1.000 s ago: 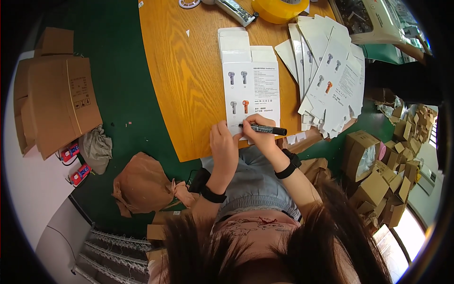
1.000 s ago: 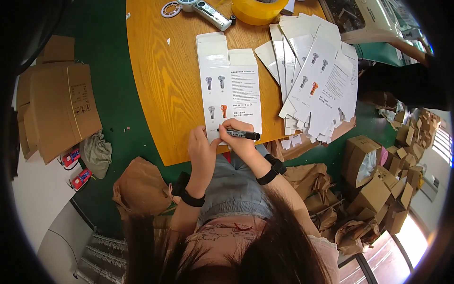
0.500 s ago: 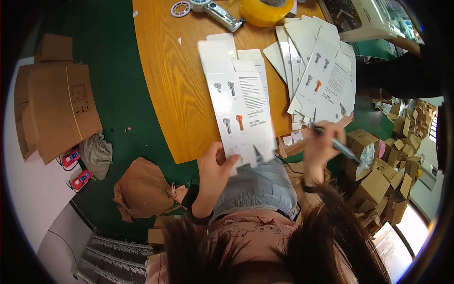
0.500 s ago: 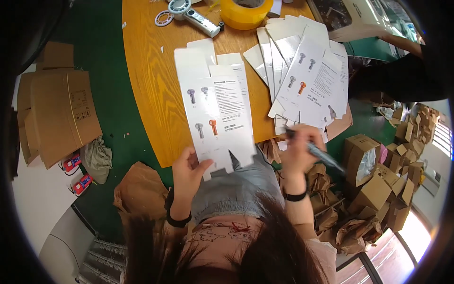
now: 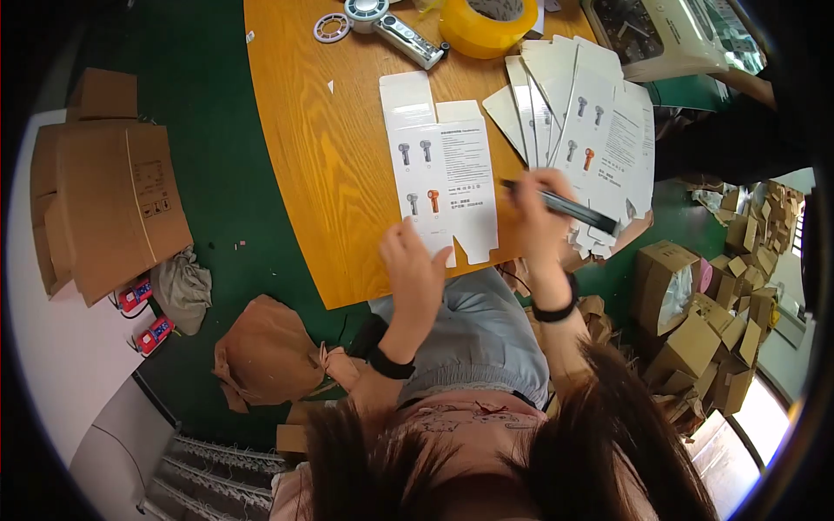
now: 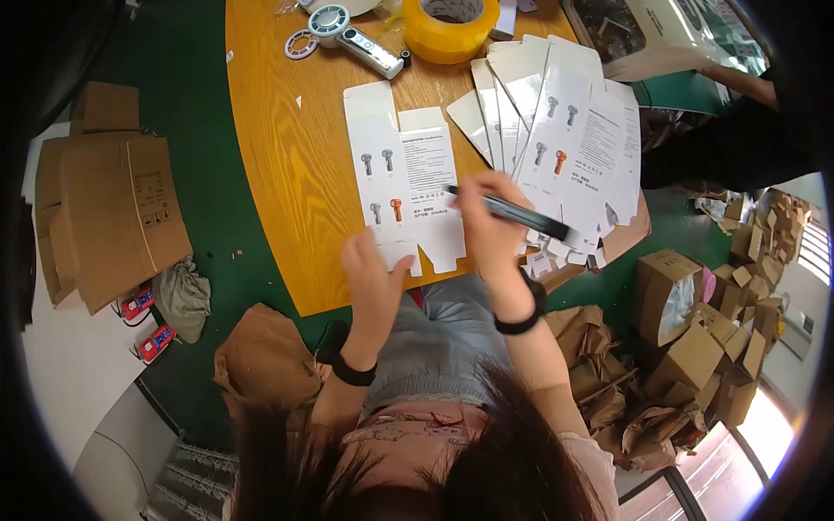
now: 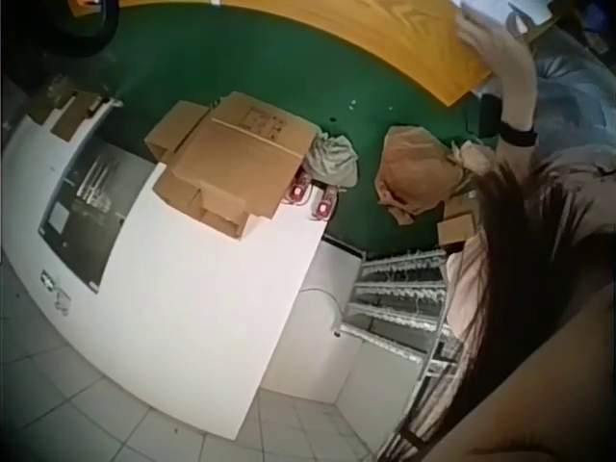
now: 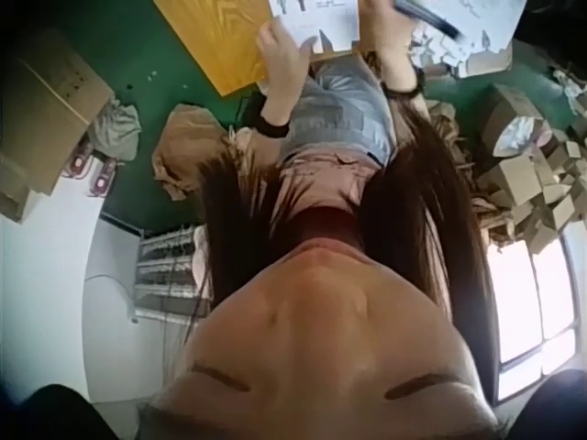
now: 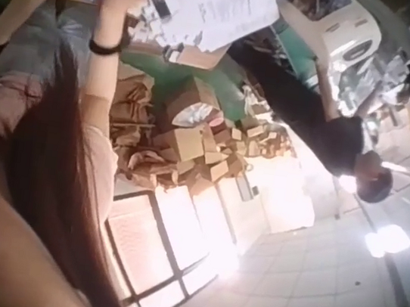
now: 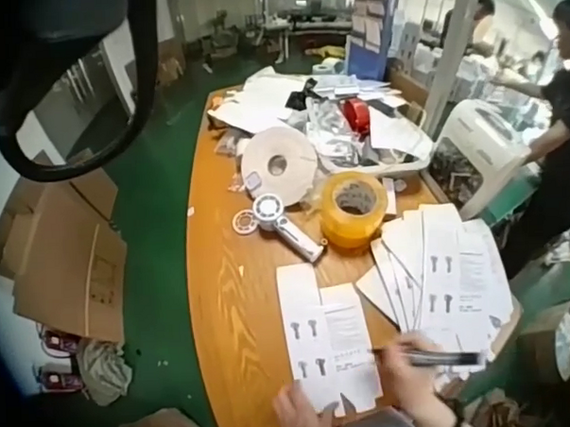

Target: The person picks up a stack of flat cardboard boxes from a bag on the floor and places them on a table. They use a marker to mark each box one at a time before gathering the entire stack.

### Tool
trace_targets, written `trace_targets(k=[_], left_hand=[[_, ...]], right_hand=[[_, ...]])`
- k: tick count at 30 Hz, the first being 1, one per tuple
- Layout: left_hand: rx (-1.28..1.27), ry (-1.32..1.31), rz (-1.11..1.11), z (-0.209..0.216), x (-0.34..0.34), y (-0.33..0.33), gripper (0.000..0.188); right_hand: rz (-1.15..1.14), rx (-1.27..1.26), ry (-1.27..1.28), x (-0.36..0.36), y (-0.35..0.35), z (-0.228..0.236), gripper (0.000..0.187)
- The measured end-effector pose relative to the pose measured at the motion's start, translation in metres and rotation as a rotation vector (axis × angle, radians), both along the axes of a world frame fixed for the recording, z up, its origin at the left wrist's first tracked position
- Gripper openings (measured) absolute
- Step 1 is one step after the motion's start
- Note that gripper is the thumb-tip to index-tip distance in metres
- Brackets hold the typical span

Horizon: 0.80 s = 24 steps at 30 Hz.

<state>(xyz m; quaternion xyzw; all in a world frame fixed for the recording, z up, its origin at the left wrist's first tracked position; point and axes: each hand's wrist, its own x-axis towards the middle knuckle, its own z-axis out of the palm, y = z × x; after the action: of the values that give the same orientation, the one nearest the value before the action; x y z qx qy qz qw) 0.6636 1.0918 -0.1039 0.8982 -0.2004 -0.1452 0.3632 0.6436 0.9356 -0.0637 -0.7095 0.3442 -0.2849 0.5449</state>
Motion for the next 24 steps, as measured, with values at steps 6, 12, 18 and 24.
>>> trace_targets(k=[6,12,18,24], left_hand=[[0.102,0.053,0.067,-0.009,-0.001,0.015,0.055],[0.091,-0.015,0.028,-0.013,-0.005,0.012,0.052],[0.068,-0.014,0.011,-0.014,-0.001,0.01,0.051],[0.043,0.007,0.041,-0.016,-0.001,0.014,0.05]], right_hand=[[0.089,0.4,0.013,0.053,0.033,-0.084,0.007],[0.14,0.269,0.154,0.055,0.039,-0.082,0.01],[0.034,0.349,-0.042,0.043,0.035,-0.088,0.009],[0.242,0.208,0.125,-0.012,0.056,-0.083,0.009]])
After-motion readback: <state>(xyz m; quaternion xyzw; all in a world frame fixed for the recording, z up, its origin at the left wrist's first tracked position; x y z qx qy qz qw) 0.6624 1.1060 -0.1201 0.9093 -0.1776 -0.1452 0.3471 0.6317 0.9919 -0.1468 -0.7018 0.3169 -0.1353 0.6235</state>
